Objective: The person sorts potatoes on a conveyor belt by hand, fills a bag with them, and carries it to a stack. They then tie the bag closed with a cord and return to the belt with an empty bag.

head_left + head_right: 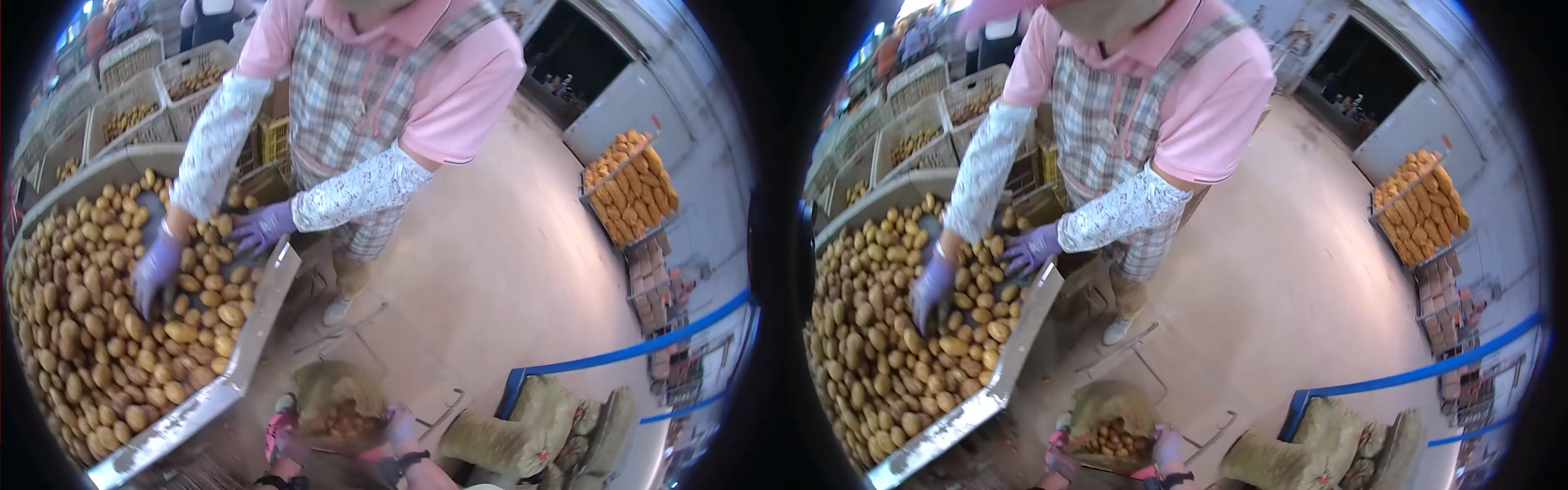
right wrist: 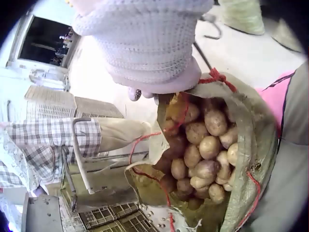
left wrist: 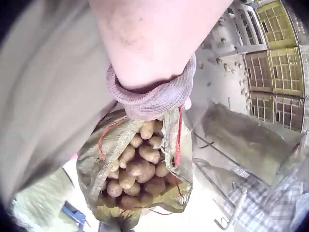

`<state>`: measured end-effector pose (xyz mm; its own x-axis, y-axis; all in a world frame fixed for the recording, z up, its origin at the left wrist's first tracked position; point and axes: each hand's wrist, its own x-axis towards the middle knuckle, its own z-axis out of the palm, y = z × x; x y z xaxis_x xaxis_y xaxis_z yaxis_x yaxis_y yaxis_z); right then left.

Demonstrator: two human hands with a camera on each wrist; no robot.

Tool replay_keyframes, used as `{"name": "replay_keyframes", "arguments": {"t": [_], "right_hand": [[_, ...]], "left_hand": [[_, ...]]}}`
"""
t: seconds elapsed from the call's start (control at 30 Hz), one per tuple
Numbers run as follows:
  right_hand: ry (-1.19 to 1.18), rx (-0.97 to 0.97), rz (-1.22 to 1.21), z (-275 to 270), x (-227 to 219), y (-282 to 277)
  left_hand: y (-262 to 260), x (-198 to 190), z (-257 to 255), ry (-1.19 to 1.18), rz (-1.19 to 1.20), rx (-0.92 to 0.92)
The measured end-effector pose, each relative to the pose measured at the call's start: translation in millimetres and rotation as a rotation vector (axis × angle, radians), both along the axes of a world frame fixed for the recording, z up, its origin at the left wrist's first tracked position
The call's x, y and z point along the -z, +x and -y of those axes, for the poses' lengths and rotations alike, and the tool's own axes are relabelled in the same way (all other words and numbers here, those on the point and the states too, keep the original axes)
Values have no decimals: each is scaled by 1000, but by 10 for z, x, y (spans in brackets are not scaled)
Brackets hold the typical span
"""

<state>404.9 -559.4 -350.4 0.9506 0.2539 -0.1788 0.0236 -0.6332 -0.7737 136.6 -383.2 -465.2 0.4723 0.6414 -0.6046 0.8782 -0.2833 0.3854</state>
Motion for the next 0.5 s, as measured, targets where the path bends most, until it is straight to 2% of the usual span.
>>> {"name": "replay_keyframes", "arguments": {"t": [0.03, 0.1, 0.17, 0.2, 0.27, 0.33, 0.37, 0.4, 0.43, 0.47, 0.5], "right_hand": [[-228, -251, 271, 84, -169, -202], [-172, -172, 245, 298, -41, -647], [-485, -337, 288, 503, -120, -1094], [-463, -302, 284, 525, -110, -1282], [376, 542, -423, 540, -44, -1841], [499, 675, -305, 618, -7, -2290], [559, 804, -348, 683, -6, -2533], [626, 940, -391, 816, 42, -2805], [595, 869, -369, 1141, 530, -3275], [992, 1038, -595, 1209, 780, -3682], [1050, 1120, -585, 1152, 640, -3984]], "left_hand": [[-104, -114, -158, -80, 58, -32], [-290, -238, -410, -145, 98, -18], [-395, -373, -603, -171, 116, 43], [-474, -469, -679, -170, 123, 82], [-586, -693, -853, -164, 120, 183], [-663, -949, -915, -151, 133, 288], [-698, -1024, -935, -140, 140, 349], [-680, -1326, -870, -152, 128, 403], [-555, -1627, -770, -166, 117, 460], [-538, -1667, -738, -137, 84, 557], [-504, -1638, -626, -149, 48, 607]]}}
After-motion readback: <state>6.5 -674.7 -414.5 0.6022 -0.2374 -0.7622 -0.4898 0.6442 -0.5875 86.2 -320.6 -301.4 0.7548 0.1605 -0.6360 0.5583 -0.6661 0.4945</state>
